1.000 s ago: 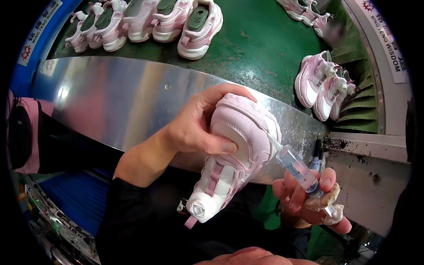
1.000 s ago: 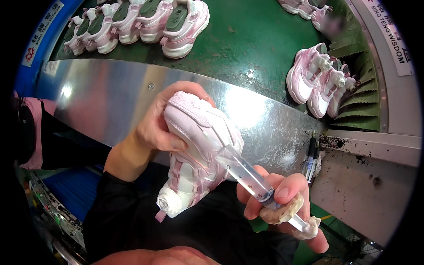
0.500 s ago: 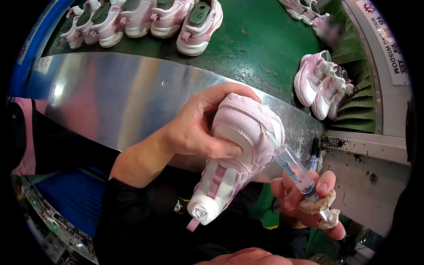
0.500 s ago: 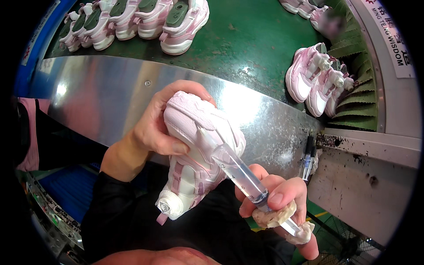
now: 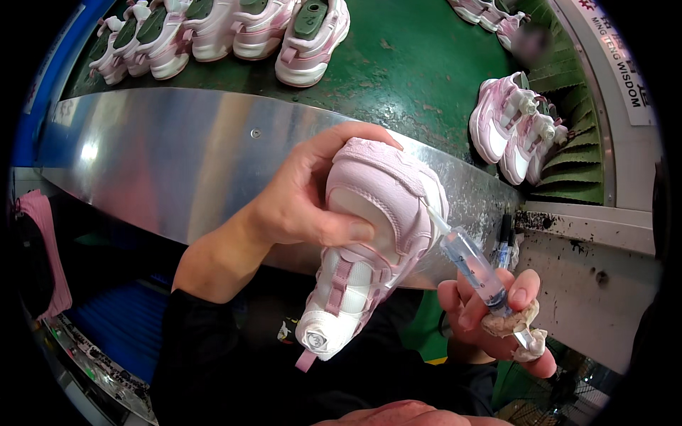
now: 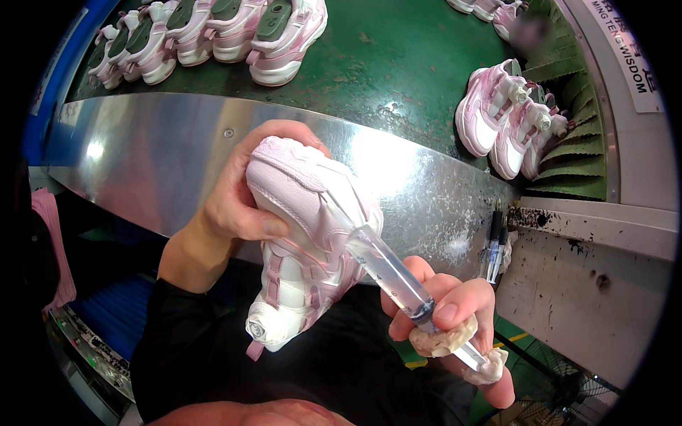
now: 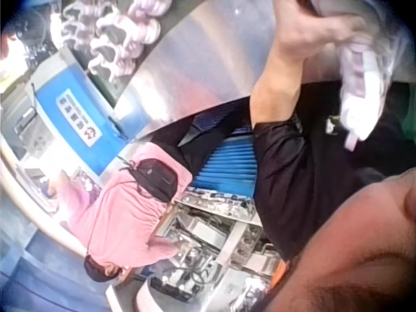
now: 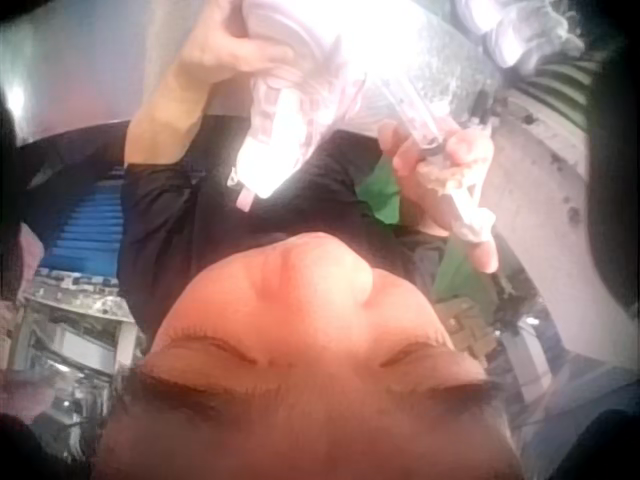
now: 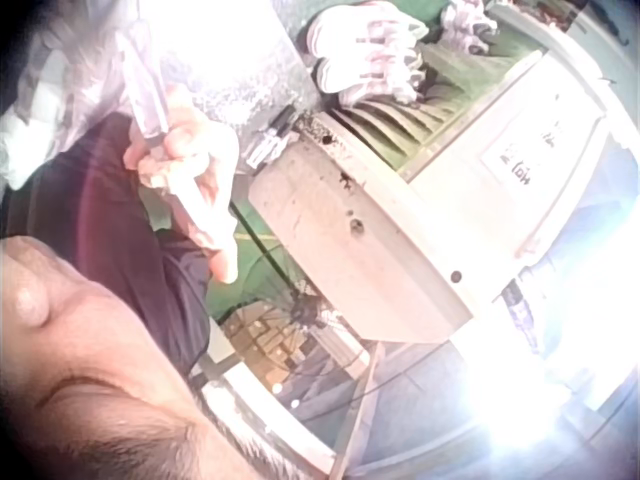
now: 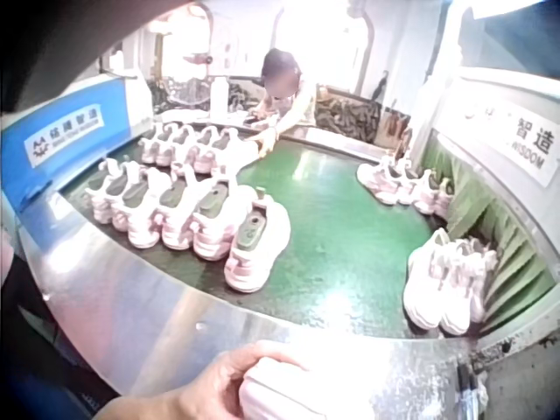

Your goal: The person repeatedly picks up pink and white sneakers from a conveyor belt, inserts a syringe into the heel, and injects a clear liquid. After each injection, the shoe is placed back on the belt. The process is repeated for multiple shoes in a continuous loop.

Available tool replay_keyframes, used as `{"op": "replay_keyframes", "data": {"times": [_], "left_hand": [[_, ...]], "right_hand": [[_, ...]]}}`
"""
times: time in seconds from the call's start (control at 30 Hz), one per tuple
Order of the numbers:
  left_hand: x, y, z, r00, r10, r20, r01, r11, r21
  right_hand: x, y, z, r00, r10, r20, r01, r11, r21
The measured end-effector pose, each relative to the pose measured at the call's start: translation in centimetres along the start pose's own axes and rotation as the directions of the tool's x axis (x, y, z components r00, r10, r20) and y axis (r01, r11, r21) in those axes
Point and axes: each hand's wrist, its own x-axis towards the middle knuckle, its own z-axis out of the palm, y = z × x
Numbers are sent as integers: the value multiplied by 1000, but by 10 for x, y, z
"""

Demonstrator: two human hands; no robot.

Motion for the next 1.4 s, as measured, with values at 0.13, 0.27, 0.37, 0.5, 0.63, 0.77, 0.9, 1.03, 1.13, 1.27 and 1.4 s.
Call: {"op": "replay_keyframes", "data": {"times": [0.13,0.27,0.37,0.5,0.63,0.77,0.9,1.03,1.13,1.27,1.4], "left_hand": [[0,-1,-2,1000,7,-4,-7,1000,17],[1,-2,-4,1000,19,-8,-19,1000,20],[1,-2,-5,1000,11,-17,-11,1000,15],[1,-4,-6,1000,20,-19,-20,1000,2],[1,-5,-7,999,37,-18,-37,999,-2],[2,-6,-8,999,50,-14,-50,999,-7],[1,-6,-8,999,44,-18,-44,999,-12],[0,-3,-7,999,26,-42,-25,1000,15],[1,-1,-7,998,4,-55,-3,1000,21],[2,3,-6,997,-27,-77,29,999,26],[3,2,-8,994,-30,-107,34,999,35]], "right_hand": [[-1,1,-1,1000,-2,-7,2,1000,-7],[1,1,-5,999,38,17,-38,999,-18],[0,3,-5,1000,30,9,-30,999,-17],[1,5,-6,1000,19,7,-19,1000,-16],[2,5,-6,1000,17,20,-17,1000,-26],[2,6,-5,1000,17,27,-16,999,-34],[2,7,-5,1000,3,31,-2,999,-38],[3,8,-6,999,6,42,-4,998,-61],[2,10,-3,999,-42,-24,41,997,-60],[0,12,-3,997,-62,-53,59,997,-58],[-4,12,-7,997,-45,-61,42,998,-50]]}}
